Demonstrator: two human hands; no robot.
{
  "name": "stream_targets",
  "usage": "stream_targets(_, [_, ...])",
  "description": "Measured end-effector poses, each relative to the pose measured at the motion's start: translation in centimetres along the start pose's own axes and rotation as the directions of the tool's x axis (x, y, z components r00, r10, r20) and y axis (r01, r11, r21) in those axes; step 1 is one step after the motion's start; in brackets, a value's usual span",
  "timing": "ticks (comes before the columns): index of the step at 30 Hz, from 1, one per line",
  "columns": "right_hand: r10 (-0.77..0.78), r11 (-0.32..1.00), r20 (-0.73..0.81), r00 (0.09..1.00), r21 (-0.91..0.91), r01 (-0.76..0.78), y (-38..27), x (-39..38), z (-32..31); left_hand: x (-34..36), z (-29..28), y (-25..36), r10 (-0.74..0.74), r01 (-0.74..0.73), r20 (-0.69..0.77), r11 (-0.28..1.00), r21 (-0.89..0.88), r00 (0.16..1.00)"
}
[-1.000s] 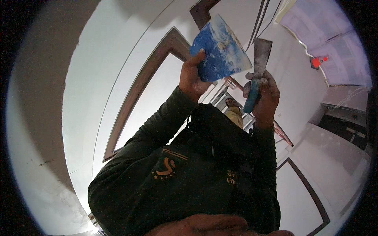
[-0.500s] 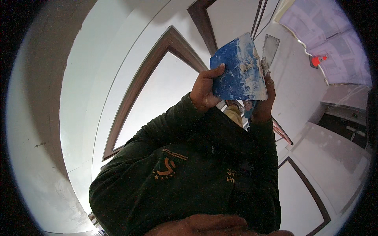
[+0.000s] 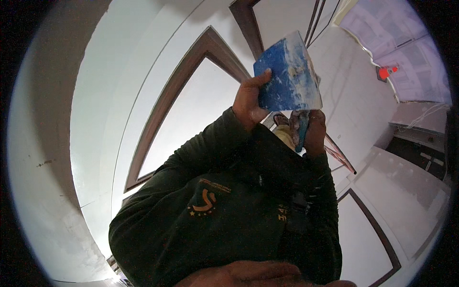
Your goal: The person applies plaster to the ceiling using a putty knife, then scrapes and mixes the compound between two putty knives.
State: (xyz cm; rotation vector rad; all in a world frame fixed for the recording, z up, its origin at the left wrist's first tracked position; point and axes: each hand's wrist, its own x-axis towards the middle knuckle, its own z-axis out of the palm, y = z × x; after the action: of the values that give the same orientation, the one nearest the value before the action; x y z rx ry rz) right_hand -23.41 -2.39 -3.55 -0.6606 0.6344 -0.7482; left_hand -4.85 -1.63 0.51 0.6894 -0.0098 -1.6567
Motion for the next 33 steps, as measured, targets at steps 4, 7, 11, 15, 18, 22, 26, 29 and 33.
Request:
stream_targets(4, [-0.142,0.917,-0.272,0.952,-0.399,0.023,1.6,-0.8,-2.5,0.5,0.2,1.8,0.116,-0.115,0.002,0.980,0.165,0.993])
stream_targets(7, [-0.260,0.777,-0.198,0.945,-0.624,0.083,-2.9,-3.2,-4.2,0.4,-0.3,3.5,0.201,-0.221,0.097,0.926,0.305,0.975])
stream_targets(11, [-0.289,0.355,0.043,0.956,-0.923,0.149,-8.5,-5.6,-1.5,0.1,-0.3,4.9,0.258,-0.294,0.141,0.815,0.499,0.956])
stream_targets(15, [-0.327,0.130,0.175,0.928,-0.965,0.228,-9.4,-5.9,-0.9,-0.2,0.2,5.0,0.250,-0.287,0.142,0.808,0.515,0.958])
stream_targets(18, [-0.319,0.126,0.125,0.939,-0.977,0.173,-9.6,-6.0,-0.6,-0.3,0.2,4.8,0.229,-0.280,0.161,0.810,0.516,0.960])
stream_targets(22, [-0.273,0.131,0.122,0.954,-0.978,0.163,-9.5,-5.4,-0.2,-0.6,0.2,4.6,0.221,-0.262,0.142,0.763,0.591,0.965])
stream_targets(26, [-0.251,0.074,0.147,0.957,-0.983,0.170,-9.8,-4.7,0.1,-0.6,-0.4,5.3,0.162,-0.188,0.099,0.764,0.618,0.982])
stream_targets(29, [-0.253,0.056,0.192,0.948,-0.976,0.213,-10.0,-4.1,0.0,-0.3,-0.6,5.3,0.145,-0.192,0.125,0.747,0.636,0.981])
stream_targets(33, [-0.223,0.092,0.138,0.965,-0.983,0.162,-10.1,-3.2,0.1,-0.2,-0.6,5.1,0.152,-0.211,0.146,0.724,0.657,0.978])
